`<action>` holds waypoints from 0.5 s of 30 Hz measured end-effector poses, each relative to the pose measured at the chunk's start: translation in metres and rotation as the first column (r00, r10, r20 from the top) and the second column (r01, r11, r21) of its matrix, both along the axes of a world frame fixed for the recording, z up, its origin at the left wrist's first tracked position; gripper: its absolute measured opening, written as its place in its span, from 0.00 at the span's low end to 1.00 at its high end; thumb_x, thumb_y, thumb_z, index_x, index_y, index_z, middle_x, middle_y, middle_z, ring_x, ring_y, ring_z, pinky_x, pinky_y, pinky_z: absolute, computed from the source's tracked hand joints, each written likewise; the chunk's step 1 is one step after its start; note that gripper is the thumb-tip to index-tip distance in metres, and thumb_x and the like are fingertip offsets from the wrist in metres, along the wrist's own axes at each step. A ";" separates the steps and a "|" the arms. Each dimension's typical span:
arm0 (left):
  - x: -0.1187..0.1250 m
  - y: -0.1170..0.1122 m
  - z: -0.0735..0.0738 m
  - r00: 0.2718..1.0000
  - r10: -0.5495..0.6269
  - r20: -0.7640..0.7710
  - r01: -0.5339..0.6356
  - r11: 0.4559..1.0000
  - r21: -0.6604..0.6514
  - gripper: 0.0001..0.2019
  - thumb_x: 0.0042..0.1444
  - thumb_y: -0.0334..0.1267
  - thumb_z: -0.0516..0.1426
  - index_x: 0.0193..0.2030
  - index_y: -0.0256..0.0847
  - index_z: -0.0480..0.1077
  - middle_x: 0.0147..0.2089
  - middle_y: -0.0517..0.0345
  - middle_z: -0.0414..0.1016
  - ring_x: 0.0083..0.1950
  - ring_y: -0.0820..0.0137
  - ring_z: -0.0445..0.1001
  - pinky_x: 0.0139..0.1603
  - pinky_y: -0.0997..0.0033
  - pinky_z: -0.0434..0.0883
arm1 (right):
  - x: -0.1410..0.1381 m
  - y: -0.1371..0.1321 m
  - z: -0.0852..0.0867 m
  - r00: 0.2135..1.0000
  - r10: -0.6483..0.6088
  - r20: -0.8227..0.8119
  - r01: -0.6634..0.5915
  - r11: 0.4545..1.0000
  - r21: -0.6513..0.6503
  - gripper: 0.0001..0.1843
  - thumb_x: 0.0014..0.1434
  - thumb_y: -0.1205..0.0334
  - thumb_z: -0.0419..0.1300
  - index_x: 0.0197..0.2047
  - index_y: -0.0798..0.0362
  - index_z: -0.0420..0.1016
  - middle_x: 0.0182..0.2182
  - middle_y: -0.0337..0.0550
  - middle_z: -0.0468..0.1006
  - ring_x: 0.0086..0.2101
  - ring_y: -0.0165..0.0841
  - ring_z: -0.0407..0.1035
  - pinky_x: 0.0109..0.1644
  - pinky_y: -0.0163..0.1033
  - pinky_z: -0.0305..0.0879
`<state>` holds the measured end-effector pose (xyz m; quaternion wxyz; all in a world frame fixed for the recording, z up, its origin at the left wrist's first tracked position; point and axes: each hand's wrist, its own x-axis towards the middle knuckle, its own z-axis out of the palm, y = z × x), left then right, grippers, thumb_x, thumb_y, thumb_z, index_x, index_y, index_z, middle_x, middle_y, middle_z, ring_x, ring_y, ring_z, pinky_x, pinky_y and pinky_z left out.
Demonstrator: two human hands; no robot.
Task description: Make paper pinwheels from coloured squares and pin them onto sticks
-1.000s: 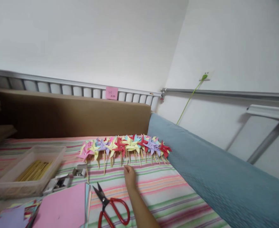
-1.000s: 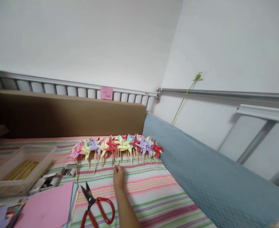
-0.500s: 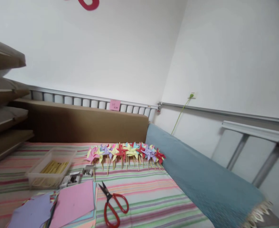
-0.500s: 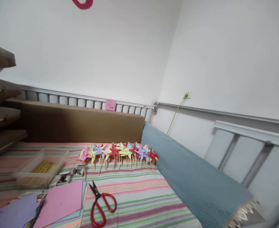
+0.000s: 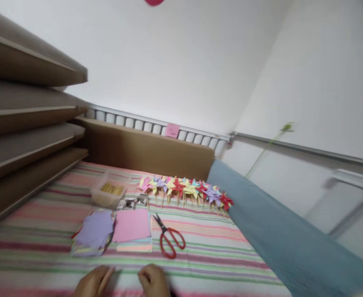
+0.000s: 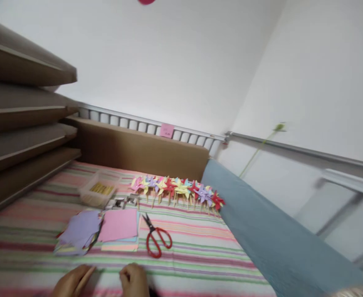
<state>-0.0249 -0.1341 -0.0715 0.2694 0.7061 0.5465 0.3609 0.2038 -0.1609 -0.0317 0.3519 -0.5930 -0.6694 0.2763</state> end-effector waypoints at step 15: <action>-0.047 0.070 0.056 0.840 0.357 0.409 -0.439 0.890 0.124 0.10 0.47 0.44 0.60 0.33 0.42 0.74 0.33 0.56 0.74 0.35 0.64 0.70 0.41 0.66 0.65 | -0.059 0.097 0.014 0.963 -0.053 -0.264 0.033 0.996 -0.078 0.13 0.55 0.59 0.53 0.35 0.55 0.76 0.26 0.41 0.75 0.25 0.31 0.68 0.29 0.33 0.63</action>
